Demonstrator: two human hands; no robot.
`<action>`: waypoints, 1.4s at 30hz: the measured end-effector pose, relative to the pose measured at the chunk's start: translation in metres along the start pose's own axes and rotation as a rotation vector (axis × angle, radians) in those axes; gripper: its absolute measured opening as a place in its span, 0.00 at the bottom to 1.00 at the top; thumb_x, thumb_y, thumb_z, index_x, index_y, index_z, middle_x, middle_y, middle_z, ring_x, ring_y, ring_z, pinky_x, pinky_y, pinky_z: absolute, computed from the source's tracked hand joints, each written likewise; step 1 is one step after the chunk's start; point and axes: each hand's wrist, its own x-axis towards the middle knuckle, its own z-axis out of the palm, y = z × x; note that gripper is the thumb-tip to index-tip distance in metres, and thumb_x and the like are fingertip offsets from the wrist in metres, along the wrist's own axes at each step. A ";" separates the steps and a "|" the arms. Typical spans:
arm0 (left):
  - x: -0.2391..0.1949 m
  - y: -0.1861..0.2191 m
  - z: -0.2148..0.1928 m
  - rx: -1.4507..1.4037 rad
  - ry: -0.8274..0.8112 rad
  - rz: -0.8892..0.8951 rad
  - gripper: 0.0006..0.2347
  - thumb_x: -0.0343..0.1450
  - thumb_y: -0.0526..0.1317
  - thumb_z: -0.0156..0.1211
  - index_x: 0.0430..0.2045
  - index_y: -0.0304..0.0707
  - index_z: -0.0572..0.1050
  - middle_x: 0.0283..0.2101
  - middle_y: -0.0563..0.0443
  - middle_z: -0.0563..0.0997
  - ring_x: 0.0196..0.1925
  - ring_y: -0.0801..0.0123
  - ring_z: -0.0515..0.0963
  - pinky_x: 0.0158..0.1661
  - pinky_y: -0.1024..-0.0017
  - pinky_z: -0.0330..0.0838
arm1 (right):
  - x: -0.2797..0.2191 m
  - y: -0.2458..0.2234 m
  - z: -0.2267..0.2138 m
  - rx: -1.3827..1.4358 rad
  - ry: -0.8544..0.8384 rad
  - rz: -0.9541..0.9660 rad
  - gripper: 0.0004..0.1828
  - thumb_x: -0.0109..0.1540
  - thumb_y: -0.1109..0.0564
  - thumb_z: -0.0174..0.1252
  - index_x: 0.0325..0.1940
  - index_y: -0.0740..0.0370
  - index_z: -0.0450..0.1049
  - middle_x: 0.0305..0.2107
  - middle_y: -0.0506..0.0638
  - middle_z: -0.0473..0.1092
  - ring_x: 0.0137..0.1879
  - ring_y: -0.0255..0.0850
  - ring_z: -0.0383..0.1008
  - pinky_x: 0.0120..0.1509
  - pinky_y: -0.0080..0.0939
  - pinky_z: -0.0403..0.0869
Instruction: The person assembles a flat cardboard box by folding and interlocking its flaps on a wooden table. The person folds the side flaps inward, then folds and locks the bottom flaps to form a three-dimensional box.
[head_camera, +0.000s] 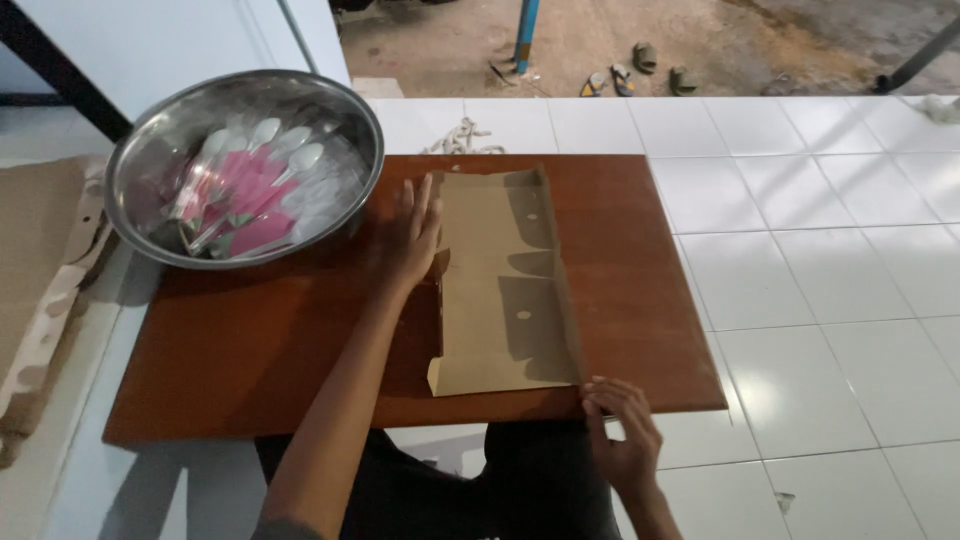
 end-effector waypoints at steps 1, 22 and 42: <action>-0.019 0.010 -0.020 -0.204 -0.240 -0.191 0.29 0.74 0.63 0.28 0.74 0.68 0.46 0.80 0.46 0.41 0.81 0.55 0.41 0.70 0.49 0.41 | 0.001 0.004 -0.003 0.006 0.008 0.001 0.02 0.63 0.64 0.60 0.36 0.64 0.75 0.37 0.55 0.78 0.47 0.48 0.80 0.54 0.43 0.78; -0.192 0.030 -0.043 -0.097 -0.194 0.214 0.26 0.73 0.37 0.62 0.68 0.52 0.64 0.47 0.48 0.83 0.47 0.63 0.82 0.47 0.66 0.77 | 0.073 0.032 -0.007 0.076 -0.620 0.180 0.14 0.59 0.57 0.64 0.21 0.63 0.71 0.71 0.61 0.60 0.69 0.50 0.72 0.67 0.46 0.74; -0.115 0.050 -0.061 -0.227 -0.184 -0.159 0.09 0.75 0.45 0.56 0.29 0.42 0.75 0.31 0.55 0.81 0.33 0.68 0.80 0.33 0.67 0.69 | 0.084 0.045 0.044 -0.112 -0.124 0.219 0.20 0.66 0.53 0.62 0.59 0.62 0.71 0.54 0.55 0.70 0.57 0.48 0.71 0.61 0.47 0.67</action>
